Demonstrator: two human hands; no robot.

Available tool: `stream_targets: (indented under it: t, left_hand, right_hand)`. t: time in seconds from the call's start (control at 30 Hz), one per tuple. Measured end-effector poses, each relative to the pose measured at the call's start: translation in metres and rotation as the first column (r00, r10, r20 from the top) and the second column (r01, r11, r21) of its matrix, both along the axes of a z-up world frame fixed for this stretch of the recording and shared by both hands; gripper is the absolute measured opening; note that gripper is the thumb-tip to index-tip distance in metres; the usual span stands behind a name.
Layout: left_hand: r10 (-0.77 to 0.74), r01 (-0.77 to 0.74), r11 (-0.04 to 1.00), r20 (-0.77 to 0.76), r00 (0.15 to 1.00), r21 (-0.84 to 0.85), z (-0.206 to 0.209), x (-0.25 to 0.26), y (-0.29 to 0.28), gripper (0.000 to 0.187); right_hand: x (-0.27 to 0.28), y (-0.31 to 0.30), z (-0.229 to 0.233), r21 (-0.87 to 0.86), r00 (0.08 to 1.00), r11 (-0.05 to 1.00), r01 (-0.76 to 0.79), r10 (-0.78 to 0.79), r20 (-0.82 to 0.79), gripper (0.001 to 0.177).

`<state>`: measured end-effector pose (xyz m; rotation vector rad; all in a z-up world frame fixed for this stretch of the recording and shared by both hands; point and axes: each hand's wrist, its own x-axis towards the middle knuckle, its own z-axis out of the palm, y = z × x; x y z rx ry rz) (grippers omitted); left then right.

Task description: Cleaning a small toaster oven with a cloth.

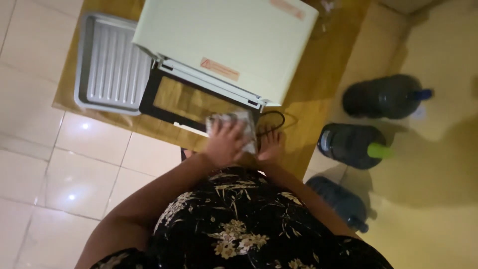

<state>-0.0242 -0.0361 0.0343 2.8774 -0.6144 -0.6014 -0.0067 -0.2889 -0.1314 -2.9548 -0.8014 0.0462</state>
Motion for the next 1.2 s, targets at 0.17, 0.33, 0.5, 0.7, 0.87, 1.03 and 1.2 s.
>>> stream_targets:
  t: [0.17, 0.33, 0.5, 0.7, 0.87, 1.03, 1.2]
  left_hand:
    - [0.081, -0.066, 0.992, 0.132, 0.988, -0.110, -0.003, -0.014, 0.014, 0.062]
    - [0.480, -0.439, 0.877, 0.387, 0.787, -0.194, -0.017, -0.033, 0.106, 0.062]
    - [0.631, -0.671, 0.721, 0.564, 0.533, -0.172, -0.043, -0.053, 0.126, 0.062]
    - [0.529, -0.504, 0.846, 0.158, 0.833, -0.174, 0.000, -0.037, -0.012, 0.060]
    - [0.296, -0.262, 0.945, 0.167, 0.941, -0.196, -0.020, -0.040, -0.053, 0.065]
    - [0.480, -0.473, 0.877, 0.102, 0.871, -0.087, 0.002, -0.015, 0.033, 0.065]
    - [0.753, -0.766, 0.621, 0.401, 0.522, -0.168, -0.066, -0.011, 0.125, 0.061]
  right_hand:
    - [-0.003, 0.006, 0.026, 0.079, 0.994, 0.992, -0.098, 0.094, 0.056, 0.087]
    - [-0.006, 0.014, 0.053, 0.081, 0.995, 0.997, -0.018, 0.025, -0.094, 0.079]
    - [-0.005, 0.020, 0.080, 0.114, 0.997, 0.990, -0.082, 0.083, 0.001, 0.074]
    - [-0.005, 0.012, 0.051, -0.023, 0.986, 0.999, -0.034, 0.030, -0.161, 0.068]
    - [-0.007, 0.007, 0.030, 0.006, 0.988, 0.998, -0.058, 0.058, -0.141, 0.067]
    - [-0.005, 0.003, 0.034, 0.020, 0.991, 0.998, -0.056, 0.058, -0.119, 0.066]
    - [-0.004, 0.011, 0.058, 0.003, 0.987, 0.999, -0.053, 0.053, -0.153, 0.071]
